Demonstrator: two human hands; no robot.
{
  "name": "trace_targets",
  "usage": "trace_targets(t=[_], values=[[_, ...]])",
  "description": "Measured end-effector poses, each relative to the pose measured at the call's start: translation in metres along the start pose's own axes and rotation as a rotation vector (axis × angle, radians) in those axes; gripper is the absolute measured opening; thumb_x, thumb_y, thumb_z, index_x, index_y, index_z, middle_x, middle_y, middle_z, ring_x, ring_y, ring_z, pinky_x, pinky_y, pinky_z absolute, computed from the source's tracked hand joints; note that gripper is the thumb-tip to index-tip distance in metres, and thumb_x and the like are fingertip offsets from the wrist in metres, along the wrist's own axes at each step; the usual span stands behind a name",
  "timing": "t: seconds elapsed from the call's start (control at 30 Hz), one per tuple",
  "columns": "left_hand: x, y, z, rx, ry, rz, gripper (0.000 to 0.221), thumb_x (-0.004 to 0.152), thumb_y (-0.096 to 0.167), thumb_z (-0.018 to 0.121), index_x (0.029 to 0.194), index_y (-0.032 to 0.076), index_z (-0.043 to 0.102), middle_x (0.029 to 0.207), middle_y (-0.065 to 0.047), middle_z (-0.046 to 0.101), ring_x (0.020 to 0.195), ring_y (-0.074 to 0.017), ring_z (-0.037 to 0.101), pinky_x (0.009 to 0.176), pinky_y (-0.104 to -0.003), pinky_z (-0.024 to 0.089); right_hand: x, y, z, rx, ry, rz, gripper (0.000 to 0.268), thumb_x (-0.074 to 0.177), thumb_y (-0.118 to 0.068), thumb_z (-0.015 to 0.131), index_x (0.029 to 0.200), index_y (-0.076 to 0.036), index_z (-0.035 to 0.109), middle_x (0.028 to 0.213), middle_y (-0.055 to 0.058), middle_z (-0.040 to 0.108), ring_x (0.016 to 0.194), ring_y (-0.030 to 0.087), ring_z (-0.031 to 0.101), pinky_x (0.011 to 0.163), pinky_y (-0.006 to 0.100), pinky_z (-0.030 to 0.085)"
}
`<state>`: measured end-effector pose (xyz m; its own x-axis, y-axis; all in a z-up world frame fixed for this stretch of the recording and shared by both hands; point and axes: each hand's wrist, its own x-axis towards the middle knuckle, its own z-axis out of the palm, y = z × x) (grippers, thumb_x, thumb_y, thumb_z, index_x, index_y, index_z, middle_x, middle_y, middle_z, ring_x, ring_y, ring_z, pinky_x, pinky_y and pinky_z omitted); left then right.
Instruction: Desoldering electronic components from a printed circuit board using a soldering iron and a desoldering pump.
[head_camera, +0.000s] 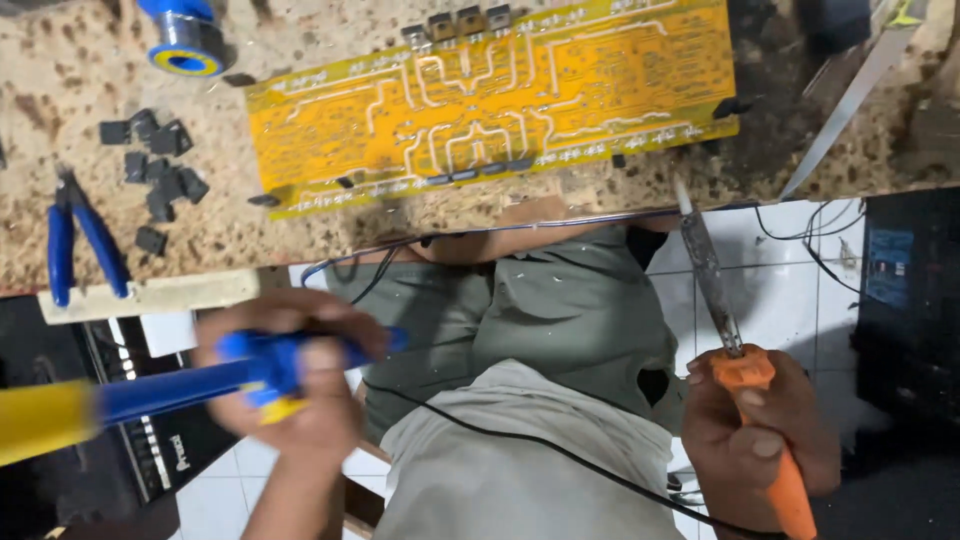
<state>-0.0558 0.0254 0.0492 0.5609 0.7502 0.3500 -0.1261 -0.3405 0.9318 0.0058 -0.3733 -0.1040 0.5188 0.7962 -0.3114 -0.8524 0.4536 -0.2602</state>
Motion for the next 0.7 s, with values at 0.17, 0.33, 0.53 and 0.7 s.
trace_targets(t=[0.17, 0.33, 0.53, 0.7], values=[[-0.013, -0.029, 0.035, -0.322, -0.484, -0.105, 0.025, 0.103, 0.014, 0.060, 0.120, 0.010, 0.042, 0.131, -0.035, 0.058, 0.094, -0.0289, 0.075, 0.057, -0.027, 0.060, -0.008, -0.013, 0.027, -0.926, 0.553, 0.002, 0.032, 0.075, -0.005, 0.073, 0.105, 0.005, 0.071, 0.095, 0.019, 0.080, 0.050, 0.027, 0.067, 0.037, 0.034, 0.047], [-0.012, -0.047, 0.066, -0.358, -0.577, -0.025, 0.027, 0.106, 0.013, 0.058, 0.127, 0.008, 0.042, 0.080, -0.010, 0.061, 0.141, -0.0380, 0.053, 0.123, -0.055, 0.043, -0.004, 0.005, -0.003, -1.612, 0.386, -0.197, 0.037, 0.075, -0.012, 0.080, 0.111, -0.016, 0.074, 0.109, 0.007, 0.078, 0.108, 0.029, 0.072, 0.088, 0.035, 0.058], [-0.014, -0.049, 0.069, -0.109, -0.643, -0.017, 0.032, 0.101, 0.019, 0.064, 0.126, 0.003, 0.051, 0.123, -0.026, 0.067, 0.124, -0.0300, 0.068, 0.092, -0.032, 0.054, -0.005, 0.023, -0.012, -2.053, 0.053, -0.662, 0.048, 0.090, -0.029, 0.076, 0.134, -0.033, 0.059, 0.094, 0.005, 0.058, 0.123, 0.046, 0.066, 0.077, 0.054, 0.053], [-0.008, -0.062, 0.071, -0.247, -0.833, 0.042, 0.037, 0.107, 0.014, 0.063, 0.139, 0.003, 0.046, 0.155, -0.028, 0.046, 0.150, -0.0437, 0.050, 0.131, -0.057, 0.044, 0.003, 0.029, 0.003, -2.015, 0.107, -0.709, 0.041, 0.097, -0.032, 0.064, 0.137, -0.030, 0.056, 0.085, 0.006, 0.047, 0.115, 0.047, 0.064, 0.120, 0.073, 0.055]])
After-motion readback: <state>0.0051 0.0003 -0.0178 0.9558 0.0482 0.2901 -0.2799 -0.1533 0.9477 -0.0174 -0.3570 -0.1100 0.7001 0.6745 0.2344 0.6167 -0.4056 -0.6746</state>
